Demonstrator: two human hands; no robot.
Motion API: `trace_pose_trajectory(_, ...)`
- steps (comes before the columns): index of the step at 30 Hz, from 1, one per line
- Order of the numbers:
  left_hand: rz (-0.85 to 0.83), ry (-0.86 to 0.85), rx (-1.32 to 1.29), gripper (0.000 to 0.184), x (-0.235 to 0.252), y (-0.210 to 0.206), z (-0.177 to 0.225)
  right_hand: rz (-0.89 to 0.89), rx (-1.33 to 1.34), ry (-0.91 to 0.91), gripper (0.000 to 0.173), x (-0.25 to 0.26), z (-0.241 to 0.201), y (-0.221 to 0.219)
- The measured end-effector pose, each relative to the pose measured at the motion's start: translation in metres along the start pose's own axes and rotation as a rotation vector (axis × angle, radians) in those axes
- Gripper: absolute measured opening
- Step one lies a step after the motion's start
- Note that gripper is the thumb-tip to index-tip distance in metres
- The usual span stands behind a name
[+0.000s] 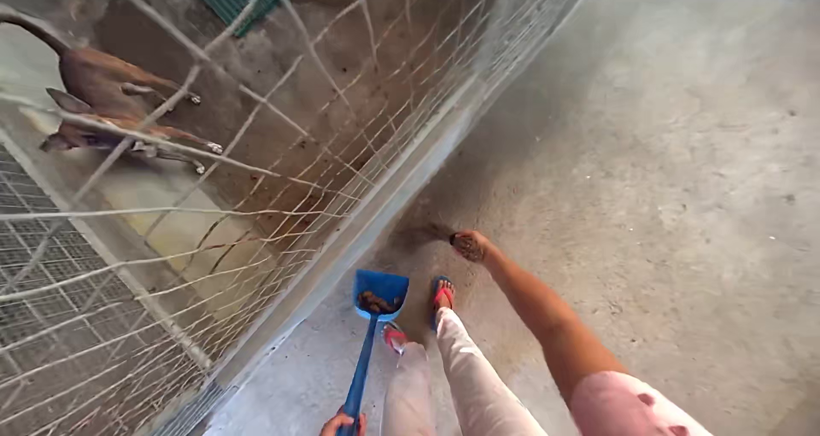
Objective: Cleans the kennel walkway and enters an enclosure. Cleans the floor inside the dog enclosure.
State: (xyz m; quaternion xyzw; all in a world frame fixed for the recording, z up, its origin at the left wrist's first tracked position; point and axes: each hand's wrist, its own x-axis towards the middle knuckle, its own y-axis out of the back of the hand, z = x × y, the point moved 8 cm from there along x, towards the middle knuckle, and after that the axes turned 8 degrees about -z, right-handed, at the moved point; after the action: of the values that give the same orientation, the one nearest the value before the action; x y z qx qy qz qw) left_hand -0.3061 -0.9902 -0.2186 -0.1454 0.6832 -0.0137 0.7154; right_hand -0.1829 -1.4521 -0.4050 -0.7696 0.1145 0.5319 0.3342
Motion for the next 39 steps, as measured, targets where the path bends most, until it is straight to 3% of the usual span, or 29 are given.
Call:
trace_pose_trajectory(3, -0.011, 0.033, 0.135, 0.025, 0.039, -0.038, 0.028, -0.060, -0.363, -0.143, 0.020, -0.043, 0.006, 0.029)
trace_pose_trajectory(5, -0.030, 0.052, 0.183, 0.019, 0.065, -0.069, 0.052, 0.006, -0.454, -0.217, 0.028, -0.085, 0.020, 0.055)
trace_pose_trajectory(10, 0.027, 0.022, 0.207, 0.023, 0.117, -0.163, 0.113, 0.163, -0.584, -0.143, 0.039, -0.148, 0.010, 0.129)
trace_pose_trajectory(13, 0.036, 0.029, 0.241, 0.022, 0.146, -0.218, 0.132, 0.271, -0.682, -0.129, 0.045, -0.156, -0.052, 0.186)
trace_pose_trajectory(17, 0.044, 0.031, 0.277, 0.023, 0.173, -0.276, 0.161, 0.392, -0.660, -0.047, 0.044, -0.133, -0.187, 0.237)
trace_pose_trajectory(19, 0.048, 0.032, 0.249, 0.024, 0.177, -0.302, 0.170, 0.426, -0.598, 0.063, 0.049, -0.100, -0.260, 0.258)
trace_pose_trajectory(23, 0.033, 0.046, 0.178, 0.025, 0.184, -0.339, 0.177, 0.554, -0.363, 0.159, 0.062, -0.015, -0.329, 0.290)
trace_pose_trajectory(26, 0.001, 0.050, 0.102, 0.027, 0.195, -0.358, 0.173, 0.553, -0.277, 0.137, 0.072, 0.056, -0.322, 0.279)
trace_pose_trajectory(28, -0.009, 0.075, 0.091, 0.026, 0.197, -0.355, 0.173, 0.417, -0.419, 0.008, 0.078, 0.084, -0.267, 0.247)
trace_pose_trajectory(31, 0.018, 0.103, 0.125, 0.025, 0.199, -0.351, 0.175, 0.150, -0.755, -0.236, 0.092, 0.066, -0.165, 0.202)
trace_pose_trajectory(33, 0.056, 0.133, 0.165, 0.024, 0.198, -0.352, 0.177, 0.001, -0.810, -0.299, 0.090, 0.027, -0.134, 0.198)
trace_pose_trajectory(36, 0.114, 0.164, 0.209, 0.021, 0.206, -0.364, 0.177, -0.013, -0.718, -0.219, 0.077, -0.041, -0.187, 0.243)
trace_pose_trajectory(39, 0.154, 0.195, 0.253, 0.020, 0.211, -0.372, 0.173, 0.188, -0.716, -0.129, 0.068, -0.076, -0.289, 0.303)
